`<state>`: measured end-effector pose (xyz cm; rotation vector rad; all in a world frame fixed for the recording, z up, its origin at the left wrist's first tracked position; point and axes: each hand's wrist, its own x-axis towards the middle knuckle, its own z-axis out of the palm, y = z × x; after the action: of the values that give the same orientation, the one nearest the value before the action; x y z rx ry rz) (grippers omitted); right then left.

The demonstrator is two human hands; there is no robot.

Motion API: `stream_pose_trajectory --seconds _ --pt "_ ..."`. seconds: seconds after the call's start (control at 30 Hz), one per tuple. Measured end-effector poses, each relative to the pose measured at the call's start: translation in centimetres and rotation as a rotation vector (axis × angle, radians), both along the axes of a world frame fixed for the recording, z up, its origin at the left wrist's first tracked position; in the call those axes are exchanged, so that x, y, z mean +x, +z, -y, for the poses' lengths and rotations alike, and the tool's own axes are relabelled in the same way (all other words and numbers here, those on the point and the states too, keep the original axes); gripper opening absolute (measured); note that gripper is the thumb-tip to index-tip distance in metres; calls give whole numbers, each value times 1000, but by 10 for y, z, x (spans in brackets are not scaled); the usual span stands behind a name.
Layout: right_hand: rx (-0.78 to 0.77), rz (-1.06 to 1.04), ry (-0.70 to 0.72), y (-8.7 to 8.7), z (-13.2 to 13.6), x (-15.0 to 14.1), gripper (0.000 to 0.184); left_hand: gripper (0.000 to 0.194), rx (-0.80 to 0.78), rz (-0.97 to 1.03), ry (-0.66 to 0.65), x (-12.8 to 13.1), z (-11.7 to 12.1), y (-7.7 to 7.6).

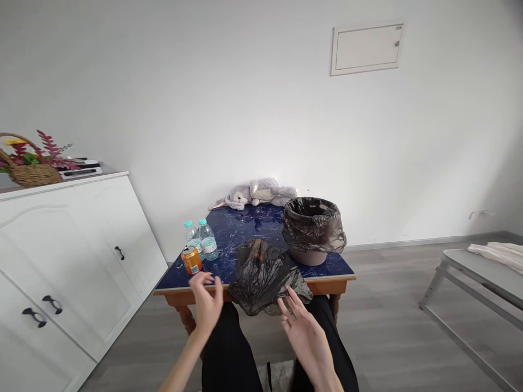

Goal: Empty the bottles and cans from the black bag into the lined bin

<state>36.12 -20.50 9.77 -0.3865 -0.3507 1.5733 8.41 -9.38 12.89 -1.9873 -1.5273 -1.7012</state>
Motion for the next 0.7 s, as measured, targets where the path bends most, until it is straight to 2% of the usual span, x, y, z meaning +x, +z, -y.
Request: stream_pose_trajectory --seconds 0.07,0.13,0.17,0.23,0.3,0.37,0.5,0.6,0.7 --pt "32 -54 -17 3 2 2 46 14 -53 -172 -249 29 36 -1" --pt "73 -86 -29 9 5 4 50 13 -127 -370 -509 55 66 2" --pt "88 -93 -31 13 7 5 50 22 -227 -533 -691 65 76 5" --pt "96 -93 -26 20 13 7 47 40 -402 -665 -829 82 86 13" --pt "91 -78 -15 27 18 8 46 50 -542 -661 -865 95 85 19" --pt "102 -56 1 33 22 8 47 52 -615 -604 -904 106 78 21" --pt "171 -22 55 47 30 0 50 48 -631 -557 -950 121 61 13" --pt "211 -2 92 57 34 -6 53 42 -620 -506 -844 125 43 6" --pt "216 15 96 63 38 -8 57 33 -611 -409 -699 122 17 7"
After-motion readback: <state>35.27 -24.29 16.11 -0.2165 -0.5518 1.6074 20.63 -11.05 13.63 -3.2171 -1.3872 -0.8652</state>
